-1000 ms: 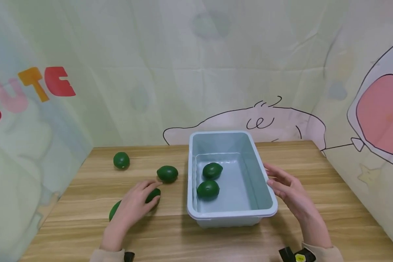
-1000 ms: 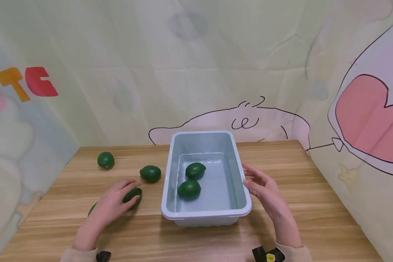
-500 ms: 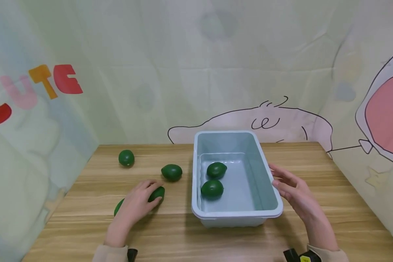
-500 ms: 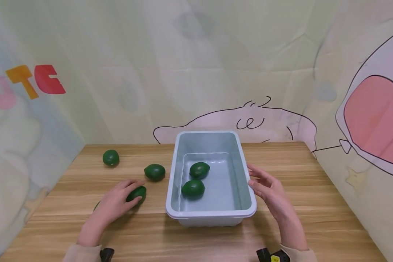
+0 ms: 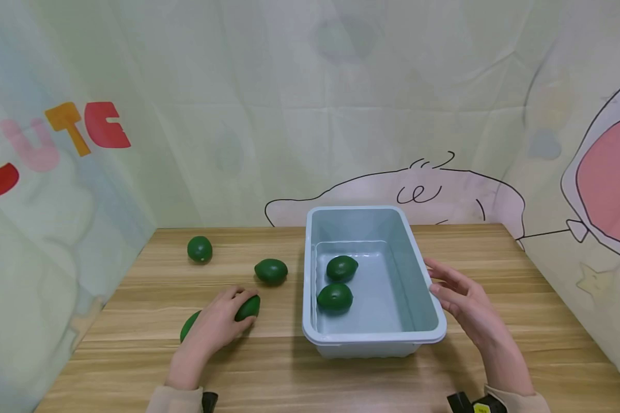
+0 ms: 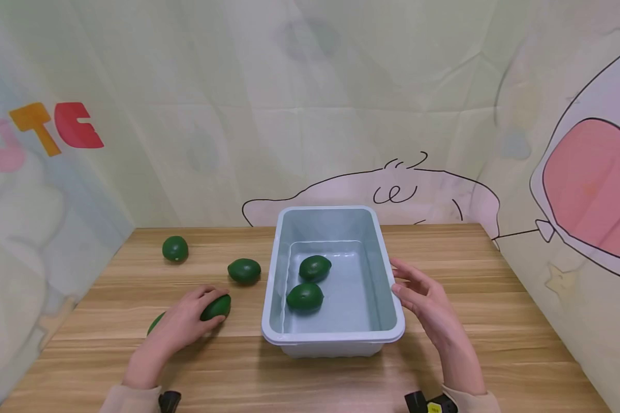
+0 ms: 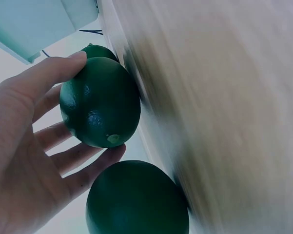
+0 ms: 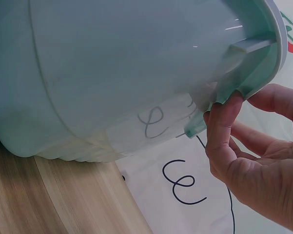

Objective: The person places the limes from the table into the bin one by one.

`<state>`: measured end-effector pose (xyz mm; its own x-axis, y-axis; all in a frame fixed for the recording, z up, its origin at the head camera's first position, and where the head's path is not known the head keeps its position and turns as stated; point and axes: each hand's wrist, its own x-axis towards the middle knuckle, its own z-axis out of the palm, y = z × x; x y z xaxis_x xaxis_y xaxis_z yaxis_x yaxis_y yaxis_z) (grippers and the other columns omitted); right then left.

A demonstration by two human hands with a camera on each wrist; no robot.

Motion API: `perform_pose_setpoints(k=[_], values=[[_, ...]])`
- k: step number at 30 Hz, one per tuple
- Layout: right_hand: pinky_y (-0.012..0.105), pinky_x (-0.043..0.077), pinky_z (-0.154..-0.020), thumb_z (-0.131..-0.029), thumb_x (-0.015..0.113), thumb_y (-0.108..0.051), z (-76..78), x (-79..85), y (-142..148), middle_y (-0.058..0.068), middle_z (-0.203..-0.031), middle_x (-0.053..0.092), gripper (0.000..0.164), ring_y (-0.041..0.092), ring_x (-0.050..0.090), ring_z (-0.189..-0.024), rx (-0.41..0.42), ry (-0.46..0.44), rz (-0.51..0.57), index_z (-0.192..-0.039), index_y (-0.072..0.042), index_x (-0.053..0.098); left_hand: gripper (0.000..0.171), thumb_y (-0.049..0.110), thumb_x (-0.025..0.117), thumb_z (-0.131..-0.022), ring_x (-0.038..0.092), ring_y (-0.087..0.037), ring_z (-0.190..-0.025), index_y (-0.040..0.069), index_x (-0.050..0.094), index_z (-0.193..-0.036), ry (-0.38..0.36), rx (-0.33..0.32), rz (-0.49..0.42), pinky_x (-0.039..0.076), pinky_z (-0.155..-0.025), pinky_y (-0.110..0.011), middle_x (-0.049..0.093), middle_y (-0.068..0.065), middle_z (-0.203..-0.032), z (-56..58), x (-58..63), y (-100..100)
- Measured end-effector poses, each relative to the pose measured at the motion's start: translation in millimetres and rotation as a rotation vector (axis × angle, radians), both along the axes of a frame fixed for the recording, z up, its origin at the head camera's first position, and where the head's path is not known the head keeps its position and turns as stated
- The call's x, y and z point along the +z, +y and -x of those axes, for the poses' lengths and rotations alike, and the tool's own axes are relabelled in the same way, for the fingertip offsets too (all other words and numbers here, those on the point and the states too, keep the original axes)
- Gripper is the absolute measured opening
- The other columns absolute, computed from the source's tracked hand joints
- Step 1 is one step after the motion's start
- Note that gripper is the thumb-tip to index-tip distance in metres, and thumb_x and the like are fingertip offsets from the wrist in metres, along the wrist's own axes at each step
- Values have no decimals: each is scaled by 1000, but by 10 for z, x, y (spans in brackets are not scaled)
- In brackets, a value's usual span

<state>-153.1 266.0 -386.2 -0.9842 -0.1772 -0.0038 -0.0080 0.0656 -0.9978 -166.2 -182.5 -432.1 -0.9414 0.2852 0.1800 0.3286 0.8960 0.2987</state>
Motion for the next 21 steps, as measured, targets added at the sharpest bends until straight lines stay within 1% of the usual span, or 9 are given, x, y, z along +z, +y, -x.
perform_pose_setpoints(k=[11,21], values=[[21,53,-87,-96,56,-15,-3,11,-3,-7,-123,53,55,2,56,-108,-2,-7,5,-147,-6,36,57,20,79,-78,60,-32,-106,10,58,-130,-66,2,-31,51,-86,-49,59,-13,-118,-3,14,-5],[20,53,-86,-96,56,-14,-6,7,1,-7,-123,53,56,2,58,-108,-3,-8,7,-148,-5,35,58,18,79,-77,61,-28,-100,10,58,-130,-84,3,-36,52,-82,-46,59,-11,-113,-13,27,3]])
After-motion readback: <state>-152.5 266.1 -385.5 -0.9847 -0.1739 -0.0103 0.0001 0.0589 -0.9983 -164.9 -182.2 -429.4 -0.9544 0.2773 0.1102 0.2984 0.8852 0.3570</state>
